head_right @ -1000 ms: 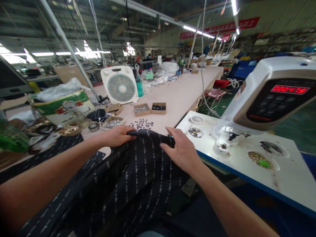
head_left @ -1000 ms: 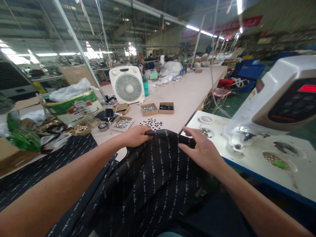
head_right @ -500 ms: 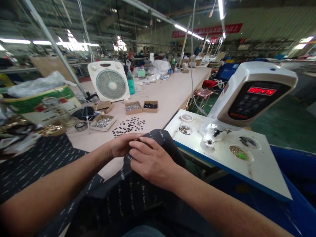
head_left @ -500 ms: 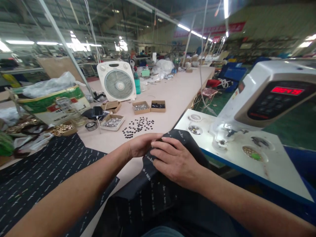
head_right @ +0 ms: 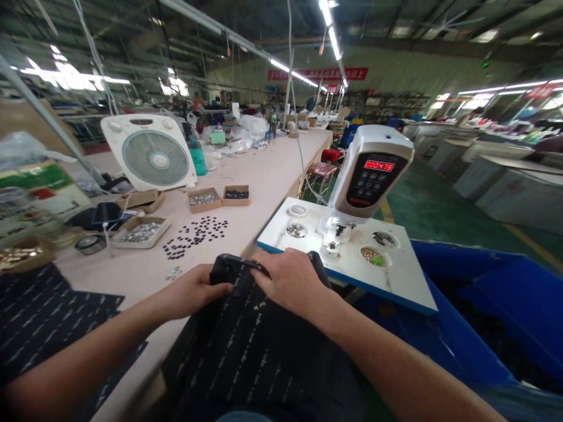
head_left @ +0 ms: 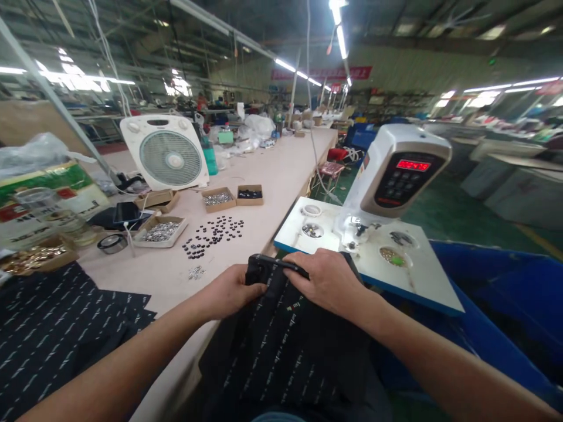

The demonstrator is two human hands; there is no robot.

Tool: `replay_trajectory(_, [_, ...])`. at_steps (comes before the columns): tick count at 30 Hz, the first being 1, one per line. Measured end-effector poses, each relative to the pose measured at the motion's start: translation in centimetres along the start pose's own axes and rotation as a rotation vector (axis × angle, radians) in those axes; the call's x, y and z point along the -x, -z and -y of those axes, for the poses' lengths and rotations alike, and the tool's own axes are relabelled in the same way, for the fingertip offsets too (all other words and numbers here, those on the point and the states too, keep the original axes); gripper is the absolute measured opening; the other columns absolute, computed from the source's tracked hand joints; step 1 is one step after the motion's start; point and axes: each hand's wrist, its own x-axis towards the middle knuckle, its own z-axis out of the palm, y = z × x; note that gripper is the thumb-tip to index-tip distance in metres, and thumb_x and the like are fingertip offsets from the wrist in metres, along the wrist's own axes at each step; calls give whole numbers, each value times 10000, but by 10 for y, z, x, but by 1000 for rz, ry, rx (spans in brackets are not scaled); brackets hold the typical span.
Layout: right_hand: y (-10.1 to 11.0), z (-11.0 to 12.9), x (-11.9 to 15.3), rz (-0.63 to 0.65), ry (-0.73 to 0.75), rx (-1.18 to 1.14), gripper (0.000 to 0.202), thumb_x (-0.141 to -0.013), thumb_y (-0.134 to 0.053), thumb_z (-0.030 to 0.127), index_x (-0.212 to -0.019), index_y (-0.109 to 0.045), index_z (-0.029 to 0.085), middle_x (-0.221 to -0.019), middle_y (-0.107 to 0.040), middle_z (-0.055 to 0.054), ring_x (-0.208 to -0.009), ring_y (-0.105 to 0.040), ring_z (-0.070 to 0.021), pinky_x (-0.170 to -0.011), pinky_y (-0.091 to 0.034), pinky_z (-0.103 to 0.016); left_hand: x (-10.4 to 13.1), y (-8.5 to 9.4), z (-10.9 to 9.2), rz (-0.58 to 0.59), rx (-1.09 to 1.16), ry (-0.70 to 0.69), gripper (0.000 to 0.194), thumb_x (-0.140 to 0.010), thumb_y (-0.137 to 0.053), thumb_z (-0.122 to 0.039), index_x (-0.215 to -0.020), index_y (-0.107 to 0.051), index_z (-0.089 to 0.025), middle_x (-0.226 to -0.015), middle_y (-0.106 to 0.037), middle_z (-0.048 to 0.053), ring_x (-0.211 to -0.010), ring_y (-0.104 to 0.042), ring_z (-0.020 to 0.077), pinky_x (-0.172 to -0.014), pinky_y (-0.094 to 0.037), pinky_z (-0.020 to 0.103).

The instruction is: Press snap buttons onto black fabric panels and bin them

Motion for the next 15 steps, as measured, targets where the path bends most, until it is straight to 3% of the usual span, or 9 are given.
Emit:
replay_trajectory(4, [11, -12, 14, 55, -73, -353, 146, -962, -564, 272, -945, -692, 203, -957, -709, -36, -892, -630, -190, -787, -417, -293, -22, -21, 1, -152, -67, -77, 256, -827, -538, -329, -896, -713, -155, -997, -741, 44, -964, -643, 266, -881, -490, 366])
replay_trajectory(8, [17, -20, 32, 127, -233, -623, 221, -908, -645, 357, -1066, -668, 205, -987, -710, -19, -888, -633, -197, -781, -447, -298, -31, -35, -10, -136, -37, -60, 284, -865, -519, -368, -902, -720, -171, -996, -749, 31, -960, -651, 252, -860, -496, 350])
replay_trajectory(11, [16, -22, 45, 259, -224, -708, 350, -801, -756, 440, -1044, -680, 199, -978, -714, -7, -867, -633, -209, -737, -449, -286, -35, -40, -17, -33, -3, -58, 309, -886, -548, -420, -970, -724, -180, -1004, -752, 34, -931, -660, 231, -850, -501, 344])
replay_trajectory(15, [9, -23, 57, 331, -250, -681, 241, -877, -665, 403, -789, -656, 179, -759, -666, 25, -704, -589, -162, -611, -374, -246, -36, -42, -15, 286, -10, -49, 424, -768, -735, -476, -1065, -705, -174, -1027, -747, 52, -949, -664, 250, -862, -514, 362])
